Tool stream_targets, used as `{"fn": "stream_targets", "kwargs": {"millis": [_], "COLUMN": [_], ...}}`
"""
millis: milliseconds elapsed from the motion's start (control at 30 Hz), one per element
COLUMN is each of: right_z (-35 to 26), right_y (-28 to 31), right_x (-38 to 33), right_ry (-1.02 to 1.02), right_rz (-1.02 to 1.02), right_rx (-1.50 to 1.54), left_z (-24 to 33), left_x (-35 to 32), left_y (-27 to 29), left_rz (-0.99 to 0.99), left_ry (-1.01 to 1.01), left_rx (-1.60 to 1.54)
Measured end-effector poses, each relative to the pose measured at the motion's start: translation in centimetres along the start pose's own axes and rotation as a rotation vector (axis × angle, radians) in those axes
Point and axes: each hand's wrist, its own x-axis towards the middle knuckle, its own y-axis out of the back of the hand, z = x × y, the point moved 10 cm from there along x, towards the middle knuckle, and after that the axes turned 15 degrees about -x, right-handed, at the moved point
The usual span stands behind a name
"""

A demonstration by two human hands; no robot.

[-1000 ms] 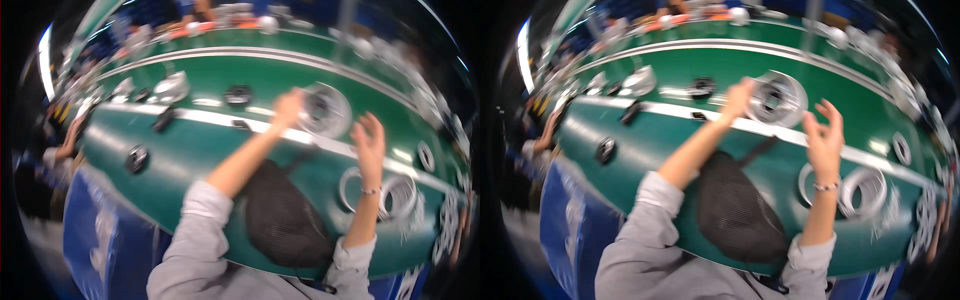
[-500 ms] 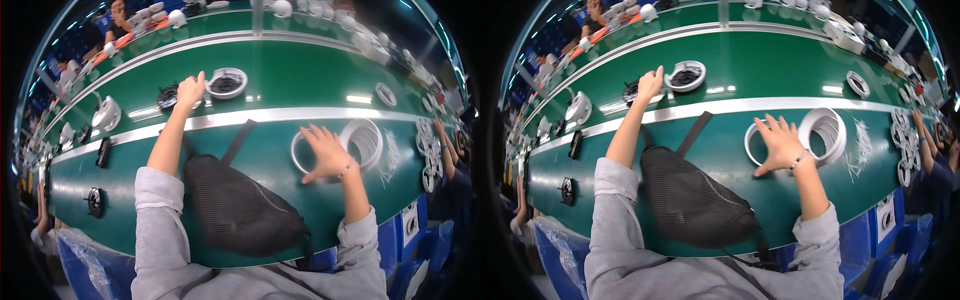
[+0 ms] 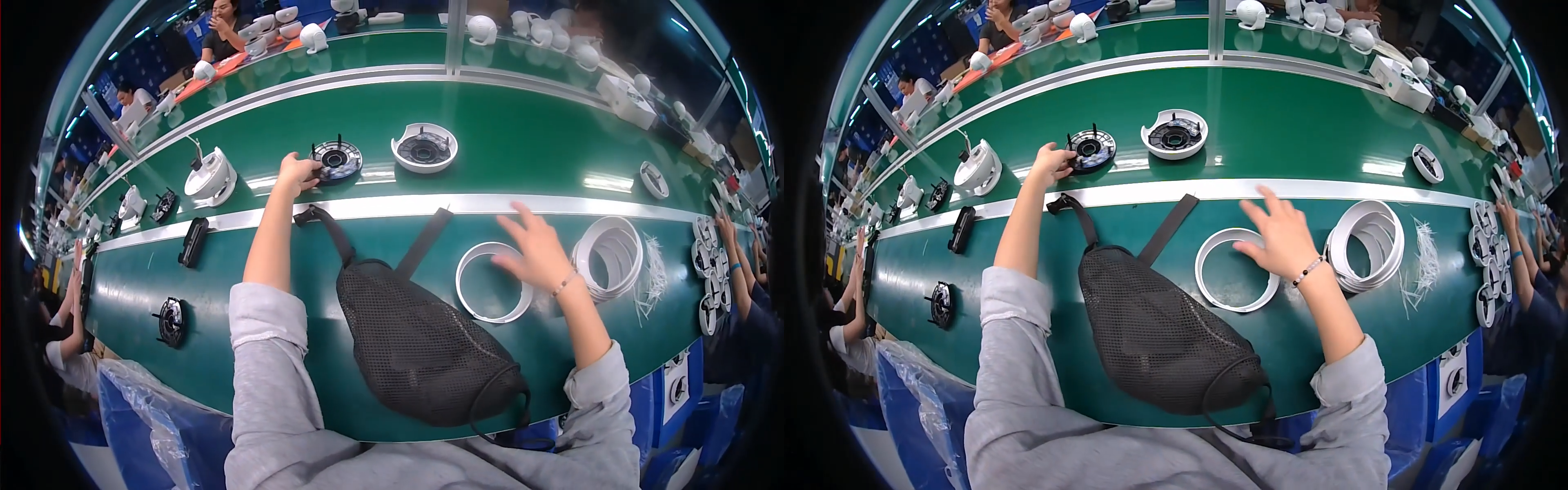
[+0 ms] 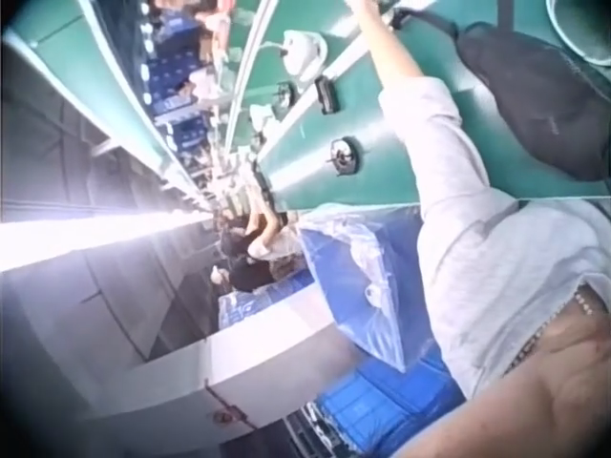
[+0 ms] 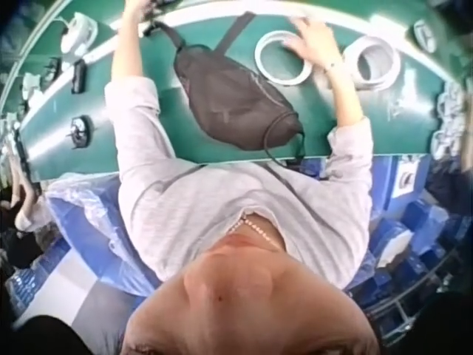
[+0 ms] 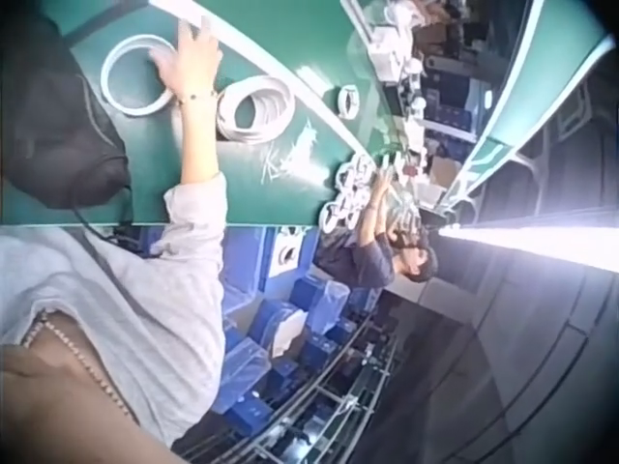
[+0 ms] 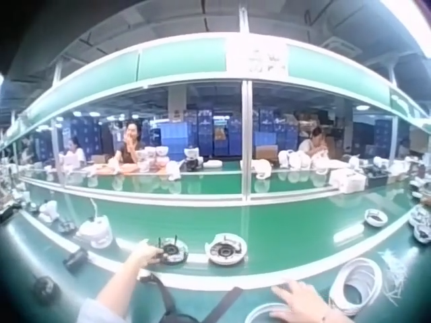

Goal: The recorder is assembling dome cameras on a factory production line by fitting white plastic housings onto black sensor bases.

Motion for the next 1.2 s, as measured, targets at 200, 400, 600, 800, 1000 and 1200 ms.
{"fn": "stream_targets", "kwargs": {"millis": [200,400,600,800,1000,1200], "right_z": [-3.6,1.1,-1.1,-5.4,-5.8,-9.8], "right_y": [-2.7,-2.2,-2.4,-0.3,0.8,5.2], "right_x": [1.8,-0.1,-1.7,0.5,2.7,3.3], "right_ry": [0.135,-0.289,-0.449,-0.11,-0.178,-0.333], "right_rz": [-0.183,-0.076,-0.394,-0.148,-0.06,0.237], "right_rx": [0.317,0.339,0.04,-0.006,0.248,1.356], "left_z": [0.2,3.7,4.4,5.7,2.7,1.9], "left_x": [-4.2,-15.7,-22.9,-24.7,-24.9,-25.3], "left_y": [-1.3,-1.0,-0.2,-0.2,-0.2,-0.1], "left_rz": [-0.278,-0.492,-0.575,-0.65,-0.618,-0.62], "left_ry": [0.031,-0.117,-0.103,-0.161,0.069,0.077], "left_rx": [-0.591,-0.934,-0.976,-1.021,-1.118,-1.141]}}
